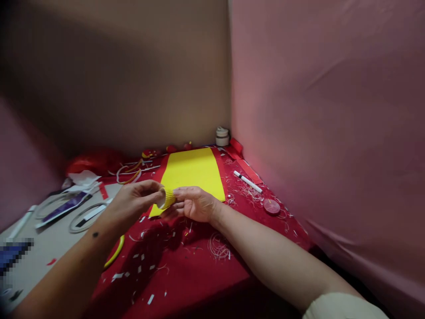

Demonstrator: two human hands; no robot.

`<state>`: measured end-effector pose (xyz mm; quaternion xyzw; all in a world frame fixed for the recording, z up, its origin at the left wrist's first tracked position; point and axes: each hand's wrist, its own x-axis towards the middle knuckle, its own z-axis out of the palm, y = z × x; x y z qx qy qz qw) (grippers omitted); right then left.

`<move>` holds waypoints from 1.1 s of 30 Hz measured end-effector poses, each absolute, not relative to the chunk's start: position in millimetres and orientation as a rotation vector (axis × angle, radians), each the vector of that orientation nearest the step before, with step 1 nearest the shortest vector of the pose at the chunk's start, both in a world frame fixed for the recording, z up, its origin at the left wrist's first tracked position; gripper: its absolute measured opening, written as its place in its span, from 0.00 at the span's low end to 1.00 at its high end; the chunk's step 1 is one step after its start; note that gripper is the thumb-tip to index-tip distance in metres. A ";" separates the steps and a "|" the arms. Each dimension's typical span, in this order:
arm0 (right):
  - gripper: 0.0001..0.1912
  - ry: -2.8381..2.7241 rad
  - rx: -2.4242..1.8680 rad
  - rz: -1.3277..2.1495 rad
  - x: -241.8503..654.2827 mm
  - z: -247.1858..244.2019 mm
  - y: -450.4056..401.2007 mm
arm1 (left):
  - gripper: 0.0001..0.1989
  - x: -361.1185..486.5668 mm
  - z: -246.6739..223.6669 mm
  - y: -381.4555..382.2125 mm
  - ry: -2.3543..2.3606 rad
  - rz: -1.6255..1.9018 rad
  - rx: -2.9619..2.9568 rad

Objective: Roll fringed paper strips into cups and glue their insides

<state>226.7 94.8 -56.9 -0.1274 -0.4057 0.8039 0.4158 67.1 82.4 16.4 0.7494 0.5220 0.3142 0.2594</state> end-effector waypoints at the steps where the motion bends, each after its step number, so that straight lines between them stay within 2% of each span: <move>1: 0.15 -1.013 -0.317 2.021 226.3 -57.7 95.7 | 0.10 66.5 14.3 83.6 1.447 0.857 2.043; 9: 0.13 -0.993 -0.326 1.983 223.8 -60.8 97.2 | 0.11 68.0 4.4 82.1 1.567 0.873 2.128; 16: 0.14 -0.791 -0.341 2.103 230.8 -52.7 90.8 | 0.17 63.1 1.5 84.4 1.412 1.211 1.747; 26: 0.19 -0.736 -0.439 2.159 230.5 -48.0 87.9 | 0.14 51.5 -19.7 97.7 1.378 1.217 1.656; 33: 0.19 -0.855 -0.581 2.017 225.3 -52.6 90.9 | 0.15 60.1 -7.0 83.8 1.189 1.128 1.634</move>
